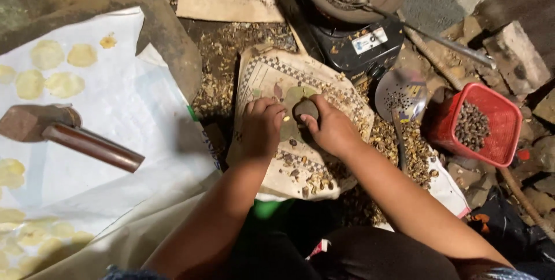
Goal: The person cracks nuts using a stone on a flat surface, then uses a hammer to crush them on a white sheet. They also stir nuts in a pan on a gas stove and scoop them into a red basket.
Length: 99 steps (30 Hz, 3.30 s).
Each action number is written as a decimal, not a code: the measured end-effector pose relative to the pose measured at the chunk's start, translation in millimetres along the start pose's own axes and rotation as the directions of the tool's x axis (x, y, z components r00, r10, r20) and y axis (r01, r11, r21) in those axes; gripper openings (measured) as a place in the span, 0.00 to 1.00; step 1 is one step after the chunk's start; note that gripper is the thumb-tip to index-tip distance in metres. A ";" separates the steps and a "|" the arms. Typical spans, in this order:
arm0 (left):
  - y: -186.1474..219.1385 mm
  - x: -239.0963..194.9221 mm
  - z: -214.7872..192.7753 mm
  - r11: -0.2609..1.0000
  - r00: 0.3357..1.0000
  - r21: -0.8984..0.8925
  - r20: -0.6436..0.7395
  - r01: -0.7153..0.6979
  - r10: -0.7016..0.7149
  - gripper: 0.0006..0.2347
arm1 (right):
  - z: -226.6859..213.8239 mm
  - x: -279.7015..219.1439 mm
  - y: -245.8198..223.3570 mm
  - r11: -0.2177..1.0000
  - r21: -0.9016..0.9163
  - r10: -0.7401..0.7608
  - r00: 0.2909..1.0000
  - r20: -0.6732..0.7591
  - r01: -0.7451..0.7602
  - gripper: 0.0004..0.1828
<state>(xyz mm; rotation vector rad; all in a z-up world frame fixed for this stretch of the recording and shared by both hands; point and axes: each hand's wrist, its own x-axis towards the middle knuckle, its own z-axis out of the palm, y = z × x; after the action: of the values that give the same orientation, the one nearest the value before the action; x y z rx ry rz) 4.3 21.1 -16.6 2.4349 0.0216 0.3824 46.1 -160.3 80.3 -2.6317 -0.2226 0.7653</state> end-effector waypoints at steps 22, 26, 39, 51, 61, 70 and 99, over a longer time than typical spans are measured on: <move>-3.9 -9.3 2.2 0.993 0.997 0.110 0.055 0.038 -0.045 0.12 | -2.7 24.0 -0.8 0.999 0.005 -0.036 0.999 -0.026 0.036 0.26; 7.7 -6.2 -5.0 0.987 0.996 0.158 0.074 0.042 -0.054 0.14 | 2.5 18.2 -3.3 1.000 0.018 -0.016 1.000 -0.024 0.017 0.27; 11.6 -0.6 -8.6 0.990 1.000 0.138 0.021 -0.019 0.016 0.08 | -13.4 -6.0 -18.7 0.996 0.050 0.072 0.995 -0.075 -0.068 0.27; 6.9 0.3 -4.5 0.997 0.997 -0.019 -0.040 0.068 -0.069 0.08 | -12.1 4.7 -29.8 0.883 -0.434 -0.143 0.983 0.119 0.181 0.26; -2.4 -8.3 2.0 0.987 0.999 0.156 -0.020 0.032 -0.029 0.17 | -2.1 -6.2 -24.4 0.962 -0.169 -0.234 0.965 -0.117 0.212 0.28; -22.2 -16.9 -11.7 0.995 0.994 0.052 0.073 -0.087 0.083 0.12 | -20.0 8.3 -36.0 0.989 -0.104 -0.097 0.994 0.043 0.101 0.24; -28.9 -20.3 -22.5 0.956 0.966 0.141 0.006 -0.257 0.259 0.02 | -30.5 32.3 -50.8 0.983 -0.153 -0.070 0.972 0.226 0.106 0.24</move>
<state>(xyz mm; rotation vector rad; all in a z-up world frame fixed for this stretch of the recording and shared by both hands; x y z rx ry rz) -19.0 55.3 -23.3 2.5816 -0.2762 0.5275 87.6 -115.6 109.1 -2.6645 -0.4800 1.0486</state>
